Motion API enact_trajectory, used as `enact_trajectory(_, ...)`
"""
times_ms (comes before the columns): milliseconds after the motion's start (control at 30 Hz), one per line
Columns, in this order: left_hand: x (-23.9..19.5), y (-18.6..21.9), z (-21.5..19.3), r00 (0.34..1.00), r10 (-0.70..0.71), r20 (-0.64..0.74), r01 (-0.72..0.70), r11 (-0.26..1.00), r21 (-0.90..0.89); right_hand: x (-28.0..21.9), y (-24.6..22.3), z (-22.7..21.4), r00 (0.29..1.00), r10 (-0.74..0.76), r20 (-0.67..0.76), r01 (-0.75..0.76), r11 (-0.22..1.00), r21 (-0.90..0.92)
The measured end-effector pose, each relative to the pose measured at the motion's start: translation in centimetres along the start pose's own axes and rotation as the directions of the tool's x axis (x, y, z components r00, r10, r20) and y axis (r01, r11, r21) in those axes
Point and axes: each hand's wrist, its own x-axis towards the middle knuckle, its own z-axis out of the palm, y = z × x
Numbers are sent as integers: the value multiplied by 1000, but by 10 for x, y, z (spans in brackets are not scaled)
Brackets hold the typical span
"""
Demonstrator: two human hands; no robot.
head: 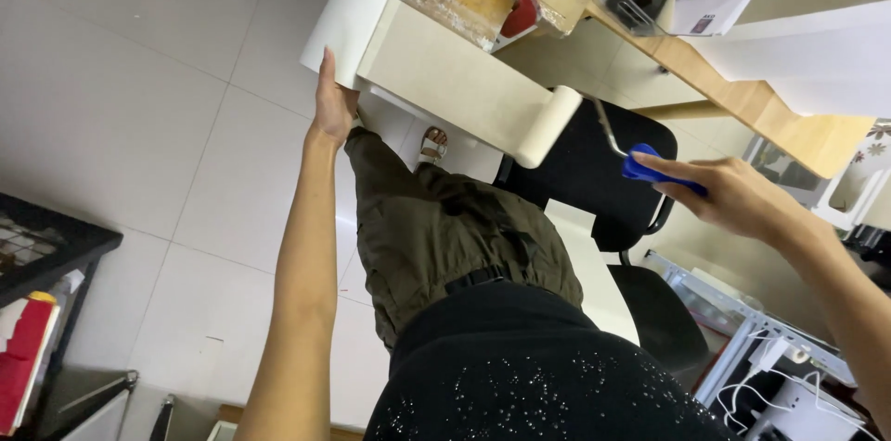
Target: Applying adhesive paper to a white board and smoothing it out with a tool.
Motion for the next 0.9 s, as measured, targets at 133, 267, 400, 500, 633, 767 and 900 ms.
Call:
enact_trajectory(133,16,-19,-23,997,-36,-74,41,996,76,55,-30,-1,985,-173,-30,170,982,-83)
enact_trajectory(267,15,-29,-29,983,173,55,-176,983,60,102,-105,-25,939,-286,-190,285,958,-31)
enact_trajectory(400,-1,-7,-5,979,197,54,-200,978,54,157,-148,-31,884,-374,-282,374,926,-55)
enact_trajectory(500,-2,-10,-4,985,165,46,-167,985,46,146,-129,-34,895,-352,-274,355,934,-40)
enact_trajectory(633,2,-13,-12,989,144,39,-146,988,52,93,-41,-14,958,-206,-202,222,973,58)
enact_trajectory(767,5,-7,-7,996,-46,-75,49,998,33,43,46,8,990,-137,-17,137,991,4)
enact_trajectory(900,21,-33,-35,999,-46,9,47,998,-44,27,36,-34,984,171,-45,-146,930,337)
